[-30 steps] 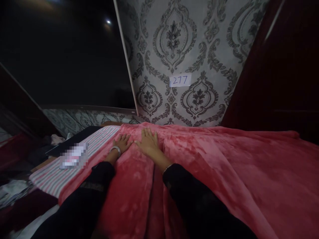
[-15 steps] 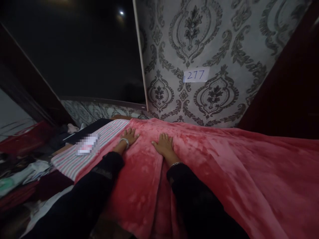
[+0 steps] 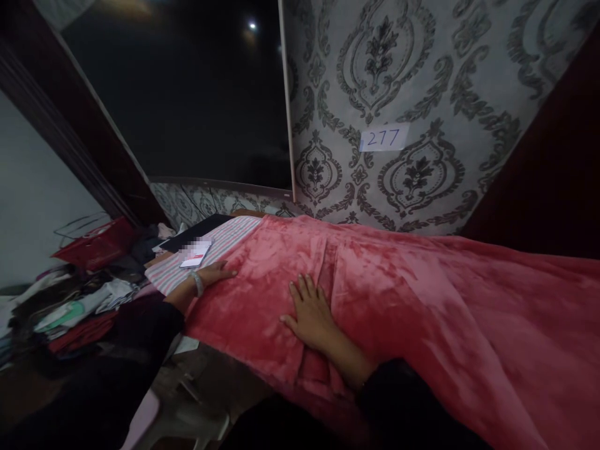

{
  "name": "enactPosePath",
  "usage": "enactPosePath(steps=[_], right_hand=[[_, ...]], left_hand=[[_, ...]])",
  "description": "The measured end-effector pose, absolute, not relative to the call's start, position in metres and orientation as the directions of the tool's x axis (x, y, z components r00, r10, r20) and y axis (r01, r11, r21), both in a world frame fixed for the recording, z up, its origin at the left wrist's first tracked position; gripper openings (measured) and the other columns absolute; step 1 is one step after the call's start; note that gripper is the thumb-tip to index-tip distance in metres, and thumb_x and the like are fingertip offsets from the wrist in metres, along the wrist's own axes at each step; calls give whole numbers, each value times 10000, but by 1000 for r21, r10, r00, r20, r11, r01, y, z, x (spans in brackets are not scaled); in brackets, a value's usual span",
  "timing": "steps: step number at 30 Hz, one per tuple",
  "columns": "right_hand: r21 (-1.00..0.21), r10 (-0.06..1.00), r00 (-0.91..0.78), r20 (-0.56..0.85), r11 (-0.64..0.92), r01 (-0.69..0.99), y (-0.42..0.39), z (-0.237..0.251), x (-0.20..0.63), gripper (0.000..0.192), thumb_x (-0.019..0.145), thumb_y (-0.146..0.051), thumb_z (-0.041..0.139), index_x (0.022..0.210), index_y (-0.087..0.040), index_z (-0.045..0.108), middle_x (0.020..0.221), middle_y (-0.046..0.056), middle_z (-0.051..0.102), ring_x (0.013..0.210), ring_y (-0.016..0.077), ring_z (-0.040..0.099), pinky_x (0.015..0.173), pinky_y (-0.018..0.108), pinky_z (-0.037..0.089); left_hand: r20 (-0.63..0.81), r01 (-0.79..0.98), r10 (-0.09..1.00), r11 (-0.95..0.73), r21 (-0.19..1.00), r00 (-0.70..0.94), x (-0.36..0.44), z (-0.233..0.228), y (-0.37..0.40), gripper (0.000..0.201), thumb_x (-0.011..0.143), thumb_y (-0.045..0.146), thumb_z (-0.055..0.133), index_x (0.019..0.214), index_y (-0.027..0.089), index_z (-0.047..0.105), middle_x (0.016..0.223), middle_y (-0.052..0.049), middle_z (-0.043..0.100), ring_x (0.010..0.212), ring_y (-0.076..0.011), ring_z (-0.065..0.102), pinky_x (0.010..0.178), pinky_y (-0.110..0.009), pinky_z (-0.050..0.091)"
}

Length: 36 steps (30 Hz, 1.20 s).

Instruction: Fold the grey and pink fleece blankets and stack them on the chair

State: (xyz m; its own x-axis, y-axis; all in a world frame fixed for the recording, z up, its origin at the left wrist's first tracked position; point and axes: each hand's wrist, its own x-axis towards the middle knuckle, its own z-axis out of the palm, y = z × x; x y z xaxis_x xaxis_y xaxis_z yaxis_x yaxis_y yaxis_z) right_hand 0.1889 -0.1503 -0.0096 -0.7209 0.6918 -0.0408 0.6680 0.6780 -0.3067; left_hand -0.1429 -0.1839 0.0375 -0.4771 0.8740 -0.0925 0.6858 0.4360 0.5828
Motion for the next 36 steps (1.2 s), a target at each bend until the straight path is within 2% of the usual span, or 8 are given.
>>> enactPosePath(steps=[5, 9, 13, 17, 22, 27, 32, 36], right_hand=[[-341, 678, -734, -37, 682, 647, -146, -5, 189, 842, 953, -550, 498, 1628, -149, 195, 1698, 133, 11, 1568, 295, -42, 1253, 523, 75], [-361, 676, -734, -59, 671, 647, -152, 5, 195, 847, 962, -576, 473, 1629, -142, 183, 1693, 142, 32, 1568, 274, -38, 1257, 499, 34], [-442, 674, -730, -115, 623, 645, -162, 15, 205, 831, 952, -534, 511, 1612, -105, 244, 1683, 154, 112, 1569, 282, 49, 1261, 485, 65], [-703, 687, -727, -3, 516, 490, -162, 25, 193, 720, 903, -318, 591, 1552, -79, 392, 1587, 186, 395, 1476, 291, 377, 1231, 443, 263], [-987, 669, -742, 35, 138, 77, -172, 47, 145, 908, 899, -372, 636, 1629, -121, 155, 1598, 188, 383, 1428, 250, 458, 1151, 412, 414], [-985, 749, -644, 154, 61, -163, -192, 58, 109, 1206, 736, -405, 810, 1643, -206, 40, 1555, 123, 472, 1454, 249, 414, 1163, 416, 405], [-970, 859, -459, 227, 156, -188, -189, 41, 94, 1006, 691, -94, 686, 1602, -253, 288, 1542, 75, 497, 1369, 252, 518, 1126, 404, 449], [-938, 821, -463, 335, 247, -242, -185, 37, 94, 961, 644, 2, 548, 1557, -252, 392, 1542, 21, 501, 1396, 214, 487, 1180, 389, 385]], left_hand=[[-290, 261, 884, 397, 880, -367, -128, 40, -224, 951, 555, 676, 855, 1310, 153, 605, 1212, -178, 730, 1062, -309, 731, 906, -393, 603], [-343, 57, 888, 376, 925, -307, -116, 46, -247, 1020, 412, 626, 929, 1277, 174, 631, 1150, -161, 758, 1045, -342, 738, 912, -421, 612], [-336, 54, 897, 365, 929, -289, -108, 57, -265, 991, 441, 564, 947, 1301, 194, 621, 1172, -147, 756, 1047, -344, 738, 908, -430, 614], [-300, 63, 923, 323, 944, -243, -102, 76, -269, 836, 540, 501, 920, 1257, 166, 652, 1153, -150, 760, 1028, -329, 742, 899, -413, 612], [-176, 100, 978, 187, 977, -111, -78, 93, -249, 709, 595, 443, 883, 1200, 137, 677, 1128, -143, 757, 998, -315, 735, 879, -411, 602], [-67, 271, 983, 112, 956, -169, -55, 90, -230, 746, 644, 456, 855, 1294, 166, 630, 1181, -109, 717, 1082, -265, 679, 903, -346, 563], [-212, 257, 977, 205, 944, -1, -74, 95, -200, 675, 686, 656, 788, 1103, 141, 658, 716, -47, 682, 602, -179, 655, 545, -270, 508], [-180, 258, 952, 244, 935, -248, -93, 100, -143, 772, 714, 773, 678, 1202, 186, 558, 679, -24, 645, 486, -184, 619, 487, -293, 493]])
